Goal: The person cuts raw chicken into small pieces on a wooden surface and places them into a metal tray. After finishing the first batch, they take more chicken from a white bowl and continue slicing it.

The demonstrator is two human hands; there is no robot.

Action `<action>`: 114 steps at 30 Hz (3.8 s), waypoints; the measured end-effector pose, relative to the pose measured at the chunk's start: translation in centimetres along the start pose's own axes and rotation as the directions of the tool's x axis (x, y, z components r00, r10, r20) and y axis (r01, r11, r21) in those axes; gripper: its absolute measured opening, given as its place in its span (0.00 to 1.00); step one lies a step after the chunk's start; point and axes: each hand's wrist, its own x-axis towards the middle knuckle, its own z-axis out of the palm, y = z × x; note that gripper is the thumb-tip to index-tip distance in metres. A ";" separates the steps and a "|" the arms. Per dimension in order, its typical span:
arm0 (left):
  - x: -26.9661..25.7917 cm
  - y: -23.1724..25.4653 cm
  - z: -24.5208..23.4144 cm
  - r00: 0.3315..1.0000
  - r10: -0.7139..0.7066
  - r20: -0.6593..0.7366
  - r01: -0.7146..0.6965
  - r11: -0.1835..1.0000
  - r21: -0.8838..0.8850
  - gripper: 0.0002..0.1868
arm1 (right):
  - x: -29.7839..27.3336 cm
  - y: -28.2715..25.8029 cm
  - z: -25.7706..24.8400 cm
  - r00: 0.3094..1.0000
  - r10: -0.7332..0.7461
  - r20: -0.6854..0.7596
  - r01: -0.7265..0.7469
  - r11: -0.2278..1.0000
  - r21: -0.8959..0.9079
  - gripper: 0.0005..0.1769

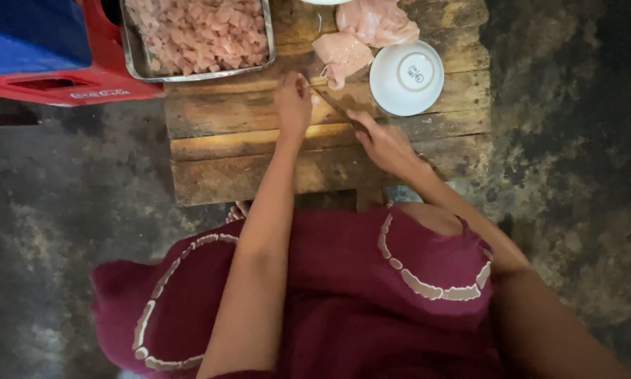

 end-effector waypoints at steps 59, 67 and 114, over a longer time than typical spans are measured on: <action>5.1 -1.5 -7.3 0.841 0.055 0.538 0.293 0.790 -0.538 0.10 | -4.3 4.4 5.9 0.906 0.291 -0.308 -0.136 0.888 0.439 0.26; 9.9 1.8 -13.4 0.998 -0.017 -0.069 0.054 0.802 0.595 0.50 | -4.1 5.7 6.9 0.881 0.168 -0.442 0.075 0.873 0.482 0.25; -1.3 3.5 -3.0 0.965 -0.252 -0.077 0.228 0.943 -0.243 0.01 | 2.5 -4.0 2.5 0.955 0.204 0.215 -0.140 0.949 -0.281 0.24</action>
